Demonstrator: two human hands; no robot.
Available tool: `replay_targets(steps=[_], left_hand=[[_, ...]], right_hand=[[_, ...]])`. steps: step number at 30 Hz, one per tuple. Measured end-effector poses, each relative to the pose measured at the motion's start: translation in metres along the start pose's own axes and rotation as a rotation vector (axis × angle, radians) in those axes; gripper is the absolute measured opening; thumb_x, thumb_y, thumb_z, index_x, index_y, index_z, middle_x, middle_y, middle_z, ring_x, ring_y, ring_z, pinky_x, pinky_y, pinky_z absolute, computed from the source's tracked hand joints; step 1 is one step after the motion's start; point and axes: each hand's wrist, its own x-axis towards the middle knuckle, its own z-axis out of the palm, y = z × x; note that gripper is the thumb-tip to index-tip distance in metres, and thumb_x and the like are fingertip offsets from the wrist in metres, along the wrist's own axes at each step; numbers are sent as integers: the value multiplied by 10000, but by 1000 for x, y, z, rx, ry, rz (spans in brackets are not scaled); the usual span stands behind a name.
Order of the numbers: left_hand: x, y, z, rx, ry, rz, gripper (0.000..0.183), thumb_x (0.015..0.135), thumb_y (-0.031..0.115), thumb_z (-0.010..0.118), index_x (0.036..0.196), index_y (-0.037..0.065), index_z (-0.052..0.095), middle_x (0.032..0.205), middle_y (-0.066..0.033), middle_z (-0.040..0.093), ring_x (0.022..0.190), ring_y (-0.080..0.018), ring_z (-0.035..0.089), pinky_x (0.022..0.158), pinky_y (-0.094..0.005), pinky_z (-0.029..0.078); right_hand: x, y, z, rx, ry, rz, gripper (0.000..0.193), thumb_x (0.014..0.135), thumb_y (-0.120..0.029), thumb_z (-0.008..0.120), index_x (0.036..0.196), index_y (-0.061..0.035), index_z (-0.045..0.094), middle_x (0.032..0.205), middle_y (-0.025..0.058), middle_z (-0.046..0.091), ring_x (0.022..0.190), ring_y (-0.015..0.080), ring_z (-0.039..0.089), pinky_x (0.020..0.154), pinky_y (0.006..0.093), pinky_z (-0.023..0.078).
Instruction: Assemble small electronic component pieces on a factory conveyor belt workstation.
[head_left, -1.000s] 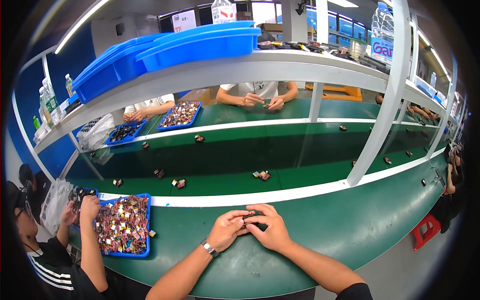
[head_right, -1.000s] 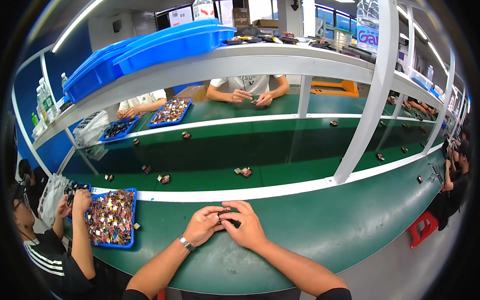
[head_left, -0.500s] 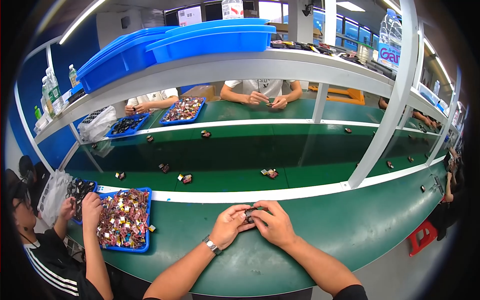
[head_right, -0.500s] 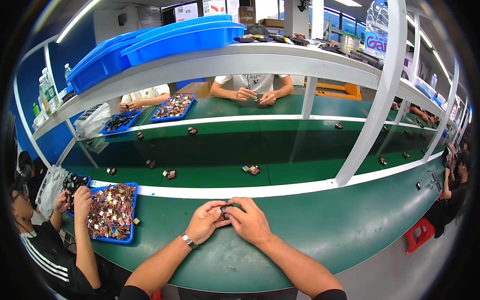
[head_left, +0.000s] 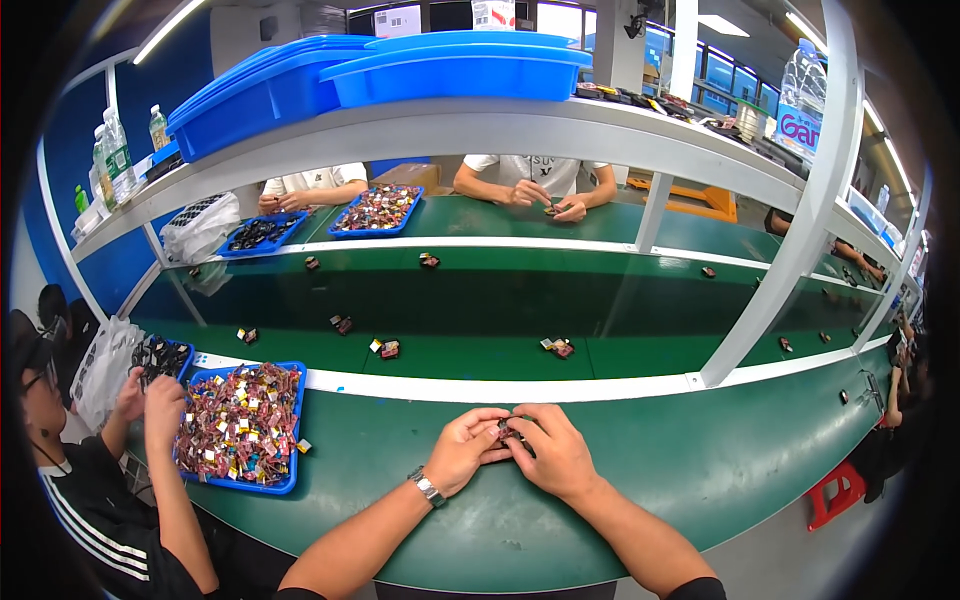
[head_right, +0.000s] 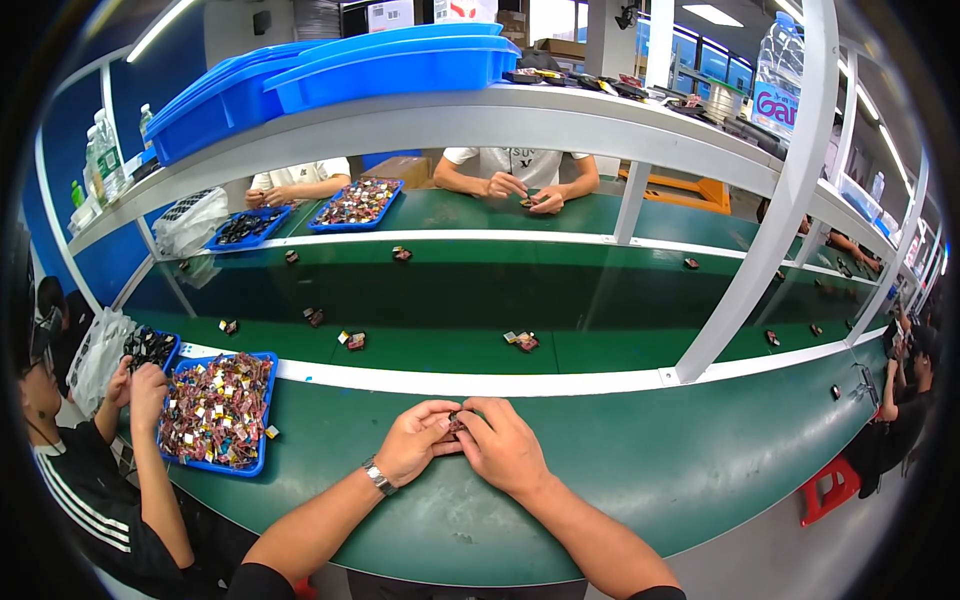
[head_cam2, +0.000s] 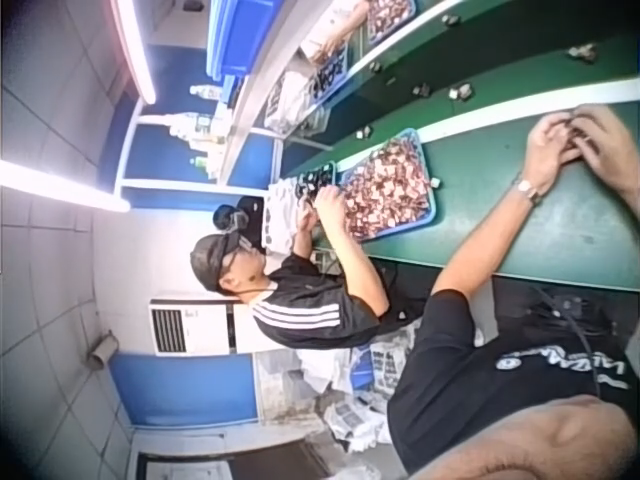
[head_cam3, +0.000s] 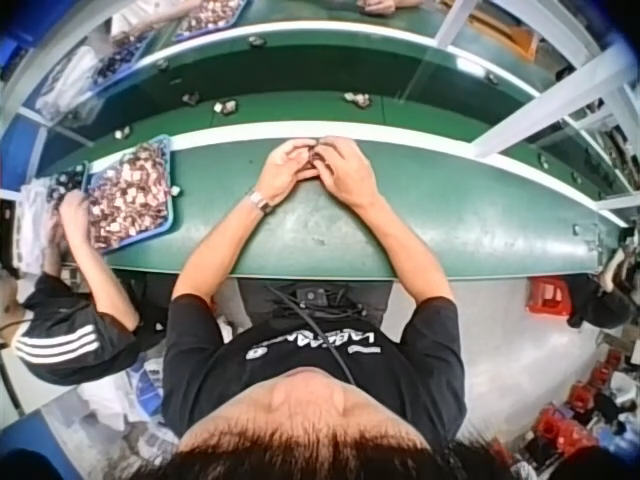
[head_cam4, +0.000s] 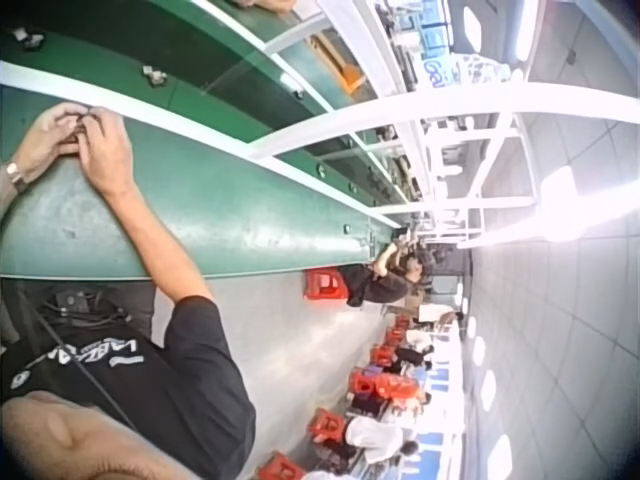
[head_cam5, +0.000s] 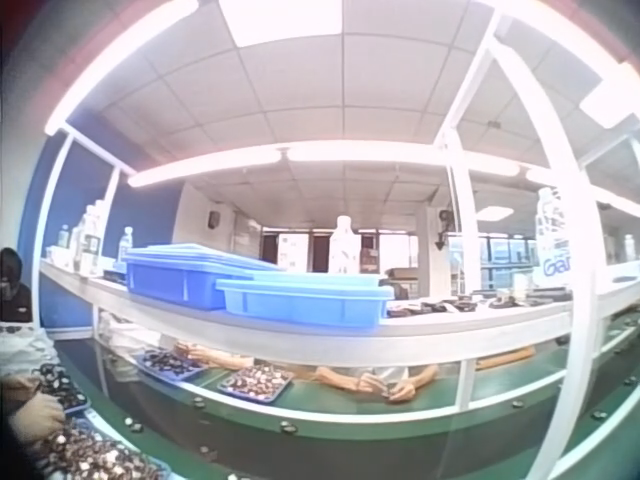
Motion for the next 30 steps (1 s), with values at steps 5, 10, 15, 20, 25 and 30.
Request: replay_targets(steps=[5,10,15,20,25,30], left_hand=[[0,-2,-1,9,-2,-5,266,986,102,533,1241,27,515,1156,-70,626,1068,-165,621,922,-368,542],[-1,-1,1,40,14,-10,261,990,89,518,1242,20,510,1158,-72,622,1070,-162,616,927,-366,540],[0,-3,-2,48,11,-17,261,992,81,509,1245,15,506,1164,-78,619,1076,-172,614,935,-376,539],[-2,0,0,20,1,-4,264,992,83,509,1245,12,504,1175,-86,614,1079,-184,615,946,-388,537],[-1,-2,-2,5,-11,8,267,991,92,516,1245,12,505,1175,-89,618,1081,-187,614,945,-394,536],[-2,-1,-2,11,-4,1,264,991,94,515,1242,12,507,1173,-90,620,1082,-185,613,937,-392,540]], right_hand=[[1,-4,-2,-39,22,-51,265,696,0,735,945,-38,651,1000,80,625,896,257,622,722,352,535],[2,-1,2,-149,14,-140,260,689,-27,703,940,-31,635,984,79,606,889,244,612,739,343,516],[4,-1,0,-175,15,-238,262,685,-34,695,941,-43,640,966,62,606,875,222,610,728,333,509],[5,0,-3,-140,22,-255,251,674,-5,728,913,-54,671,928,55,617,827,223,605,694,322,524],[4,1,-3,-104,23,-197,229,678,11,737,889,-51,674,906,52,611,818,224,602,672,318,519],[2,2,-1,-107,13,-178,226,678,18,738,884,-47,671,900,55,605,818,229,599,669,321,515]])
